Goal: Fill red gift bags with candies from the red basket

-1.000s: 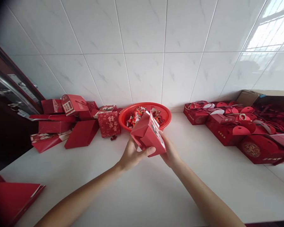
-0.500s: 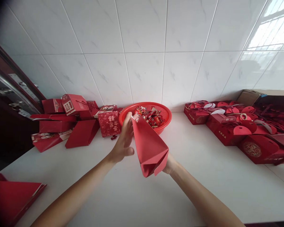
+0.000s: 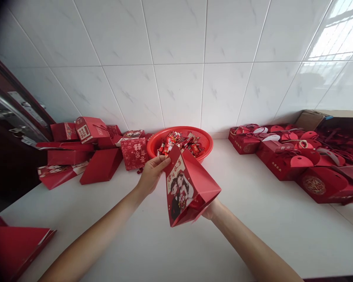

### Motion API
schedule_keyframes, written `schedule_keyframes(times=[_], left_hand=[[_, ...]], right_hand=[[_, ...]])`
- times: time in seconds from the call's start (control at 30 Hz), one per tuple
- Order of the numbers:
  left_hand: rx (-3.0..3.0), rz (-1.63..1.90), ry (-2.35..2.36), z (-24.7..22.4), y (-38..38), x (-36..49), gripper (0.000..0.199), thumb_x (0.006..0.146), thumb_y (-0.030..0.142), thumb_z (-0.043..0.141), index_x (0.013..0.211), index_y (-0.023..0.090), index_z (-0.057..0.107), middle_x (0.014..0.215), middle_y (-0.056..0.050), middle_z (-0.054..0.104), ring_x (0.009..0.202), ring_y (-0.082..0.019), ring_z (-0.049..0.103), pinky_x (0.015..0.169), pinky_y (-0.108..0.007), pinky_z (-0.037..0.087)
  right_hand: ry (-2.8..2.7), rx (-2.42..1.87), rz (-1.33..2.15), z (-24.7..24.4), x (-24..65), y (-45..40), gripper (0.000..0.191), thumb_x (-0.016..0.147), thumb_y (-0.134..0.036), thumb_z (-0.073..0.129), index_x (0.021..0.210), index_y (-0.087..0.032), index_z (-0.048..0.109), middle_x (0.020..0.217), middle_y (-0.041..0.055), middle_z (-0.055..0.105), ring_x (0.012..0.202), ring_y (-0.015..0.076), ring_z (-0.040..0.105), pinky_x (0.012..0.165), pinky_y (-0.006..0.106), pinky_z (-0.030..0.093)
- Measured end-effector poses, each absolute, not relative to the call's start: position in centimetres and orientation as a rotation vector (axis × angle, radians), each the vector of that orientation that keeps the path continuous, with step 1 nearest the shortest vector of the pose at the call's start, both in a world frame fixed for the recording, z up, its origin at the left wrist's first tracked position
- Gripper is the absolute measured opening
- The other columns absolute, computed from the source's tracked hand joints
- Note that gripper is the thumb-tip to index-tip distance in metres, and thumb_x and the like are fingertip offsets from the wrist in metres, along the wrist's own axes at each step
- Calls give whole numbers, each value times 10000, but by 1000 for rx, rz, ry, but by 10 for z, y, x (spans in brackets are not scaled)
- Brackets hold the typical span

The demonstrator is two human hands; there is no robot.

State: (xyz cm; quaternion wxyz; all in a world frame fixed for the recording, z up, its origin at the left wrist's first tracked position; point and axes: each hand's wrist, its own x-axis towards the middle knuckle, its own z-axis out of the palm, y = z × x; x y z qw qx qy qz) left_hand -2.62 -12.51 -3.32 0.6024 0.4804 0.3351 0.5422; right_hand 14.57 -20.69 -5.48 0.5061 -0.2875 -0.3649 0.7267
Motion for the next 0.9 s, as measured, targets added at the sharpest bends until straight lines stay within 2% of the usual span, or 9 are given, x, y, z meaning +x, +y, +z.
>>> schedule_keyframes(times=[0.17, 0.27, 0.33, 0.43, 0.53, 0.6, 0.67, 0.8, 0.9], left_hand=[[1214, 1472, 855, -28, -117, -34, 394, 624, 488, 867, 777, 177, 680, 782, -1, 690, 755, -156, 614, 753, -287, 481], [1266, 1602, 953, -21, -110, -44, 362, 614, 457, 859, 723, 187, 643, 715, 15, 644, 717, -150, 582, 714, -272, 457], [1279, 1587, 1016, -15, -106, -50, 349, 606, 440, 854, 680, 192, 620, 668, 22, 614, 670, -145, 558, 669, -266, 439], [1309, 1450, 1070, -6, -103, -60, 349, 575, 426, 866, 642, 193, 614, 633, 22, 607, 622, -142, 554, 608, -261, 425], [1311, 1193, 1038, 2, -101, -72, 328, 546, 394, 883, 694, 195, 669, 655, 5, 661, 606, -163, 604, 575, -269, 455], [1306, 948, 955, 5, -99, -82, 320, 558, 372, 882, 755, 185, 712, 708, -35, 716, 644, -206, 665, 605, -305, 507], [1304, 767, 845, 4, -96, -92, 329, 580, 379, 873, 790, 165, 738, 756, -87, 751, 724, -267, 718, 670, -361, 550], [1249, 757, 685, -9, -89, -104, 429, 592, 471, 854, 877, 166, 755, 845, -136, 777, 941, -385, 738, 790, -465, 583], [1209, 763, 676, -23, -86, -107, 494, 560, 562, 841, 874, 191, 753, 896, -142, 780, 1061, -441, 699, 829, -522, 580]], right_hand=[[-781, -683, 1757, -44, 147, -205, 503, 811, -671, 634, 1097, -264, 712, 1171, 99, 729, 1039, 305, 689, 898, 517, 543], [-877, -573, 1825, -35, 148, -205, 759, 818, -848, 430, 1233, -257, 665, 1265, 141, 687, 1132, 333, 656, 906, 542, 532], [-983, -514, 1828, -31, 148, -207, 871, 784, -904, 385, 1308, -248, 619, 1299, 159, 664, 1164, 340, 641, 910, 534, 535], [-1144, -556, 1697, -29, 147, -210, 709, 801, -753, 612, 1300, -249, 602, 1243, 144, 688, 1088, 311, 679, 840, 462, 577], [-1203, -654, 1557, -31, 145, -212, 493, 883, -560, 665, 1226, -208, 623, 1051, 114, 738, 859, 243, 729, 733, 389, 600], [-1222, -684, 1535, -32, 145, -213, 441, 918, -531, 634, 1197, -189, 629, 931, 89, 744, 708, 209, 720, 665, 366, 602], [-1244, -696, 1542, -32, 144, -213, 427, 916, -524, 641, 1182, -191, 635, 900, 74, 744, 642, 193, 704, 613, 348, 601], [-1260, -705, 1488, -31, 144, -214, 399, 892, -525, 672, 1126, -203, 659, 947, 68, 749, 683, 188, 708, 572, 293, 588], [-1265, -727, 1451, -30, 143, -214, 368, 898, -537, 655, 1033, -194, 663, 846, 49, 740, 583, 164, 675, 487, 265, 549]])
